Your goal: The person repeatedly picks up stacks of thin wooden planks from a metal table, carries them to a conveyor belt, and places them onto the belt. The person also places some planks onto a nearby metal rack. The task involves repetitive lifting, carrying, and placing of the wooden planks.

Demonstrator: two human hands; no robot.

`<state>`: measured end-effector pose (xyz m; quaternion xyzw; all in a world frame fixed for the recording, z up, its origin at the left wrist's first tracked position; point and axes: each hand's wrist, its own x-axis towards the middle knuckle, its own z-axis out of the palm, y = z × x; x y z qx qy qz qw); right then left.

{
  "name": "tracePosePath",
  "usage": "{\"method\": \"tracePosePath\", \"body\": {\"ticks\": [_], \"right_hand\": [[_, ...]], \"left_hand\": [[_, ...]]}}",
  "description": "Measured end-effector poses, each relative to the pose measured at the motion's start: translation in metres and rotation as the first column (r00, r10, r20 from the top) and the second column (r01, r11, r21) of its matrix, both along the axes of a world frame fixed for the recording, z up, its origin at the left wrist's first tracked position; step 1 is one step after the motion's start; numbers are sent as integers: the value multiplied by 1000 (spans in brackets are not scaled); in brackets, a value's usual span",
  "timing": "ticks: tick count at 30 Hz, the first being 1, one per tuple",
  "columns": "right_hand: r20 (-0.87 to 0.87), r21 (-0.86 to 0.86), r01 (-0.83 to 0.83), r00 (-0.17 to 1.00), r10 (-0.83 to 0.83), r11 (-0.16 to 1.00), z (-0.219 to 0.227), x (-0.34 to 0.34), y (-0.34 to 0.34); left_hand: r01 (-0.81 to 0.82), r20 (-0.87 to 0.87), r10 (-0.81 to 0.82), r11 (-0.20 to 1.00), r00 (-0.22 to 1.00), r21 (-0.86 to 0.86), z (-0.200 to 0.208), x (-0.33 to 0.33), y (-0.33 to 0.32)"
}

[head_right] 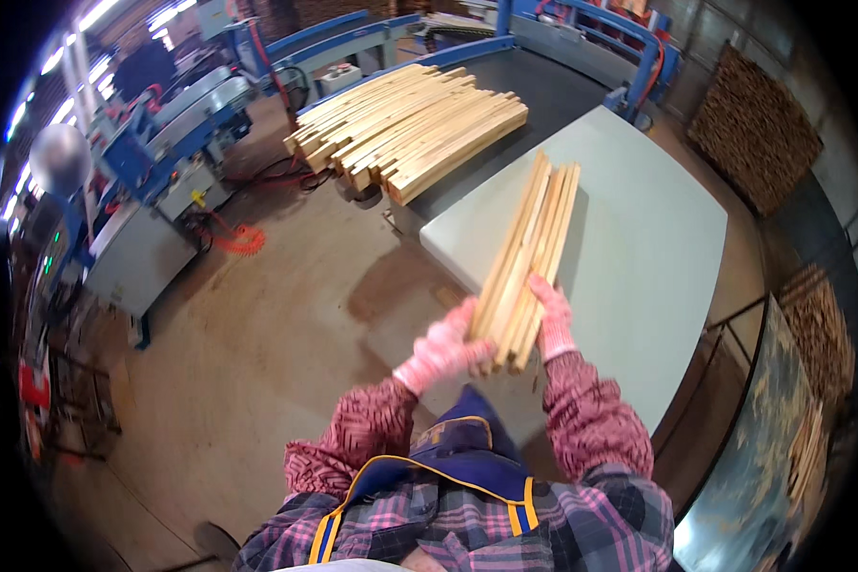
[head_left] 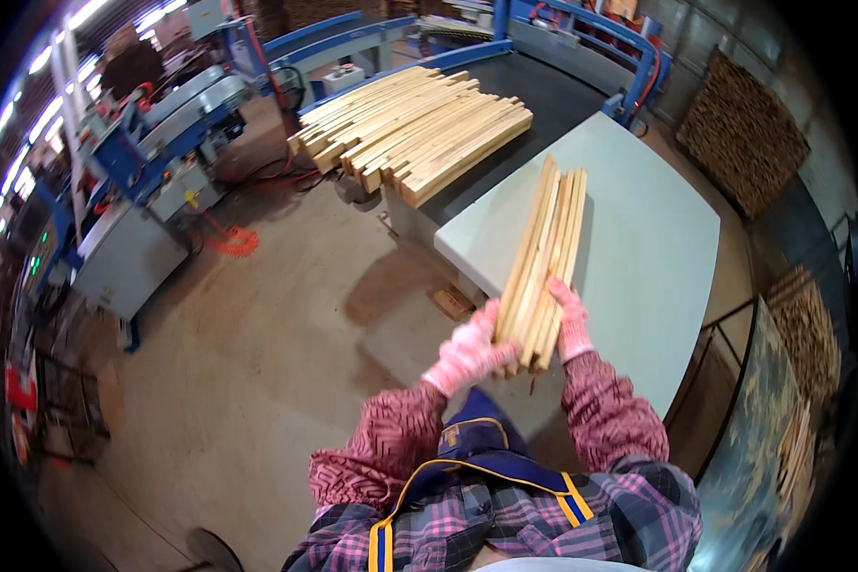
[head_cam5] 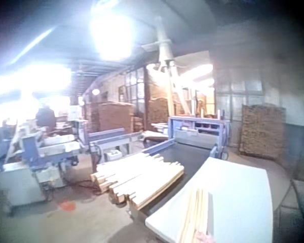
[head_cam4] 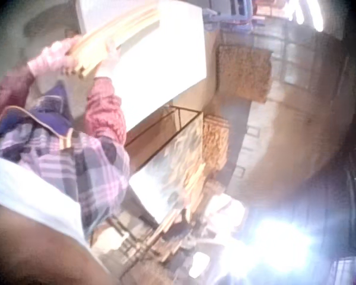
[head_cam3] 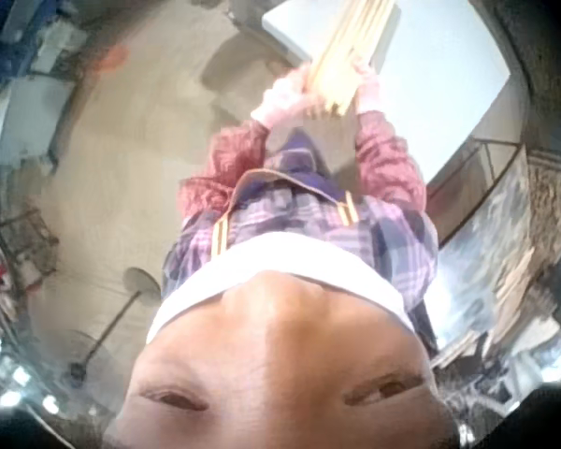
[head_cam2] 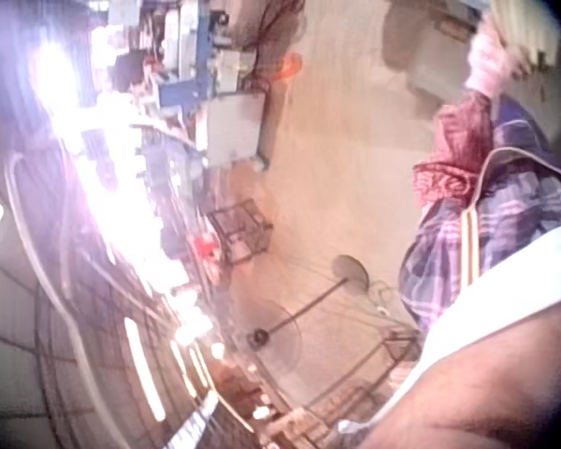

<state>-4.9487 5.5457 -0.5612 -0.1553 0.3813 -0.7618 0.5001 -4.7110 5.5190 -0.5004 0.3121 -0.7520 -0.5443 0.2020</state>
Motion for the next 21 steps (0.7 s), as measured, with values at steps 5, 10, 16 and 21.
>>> {"method": "tracePosePath", "body": {"ticks": [5,10,16,21], "right_hand": [[-221,129,36,975,-7,991,2,33,-191],[-808,450,416,-187,559,790,17,-32,-244],[-151,329,91,988,-43,940,1,-5,-209],[-719,667,423,583,379,613,9,51,-224]], "left_hand": [[-163,10,249,660,968,-733,-19,33,-206],[-250,-285,70,703,956,-666,24,73,-245],[-196,-212,80,764,974,-615,60,158,-383],[-325,-325,217,886,921,-331,50,167,-535]]}}
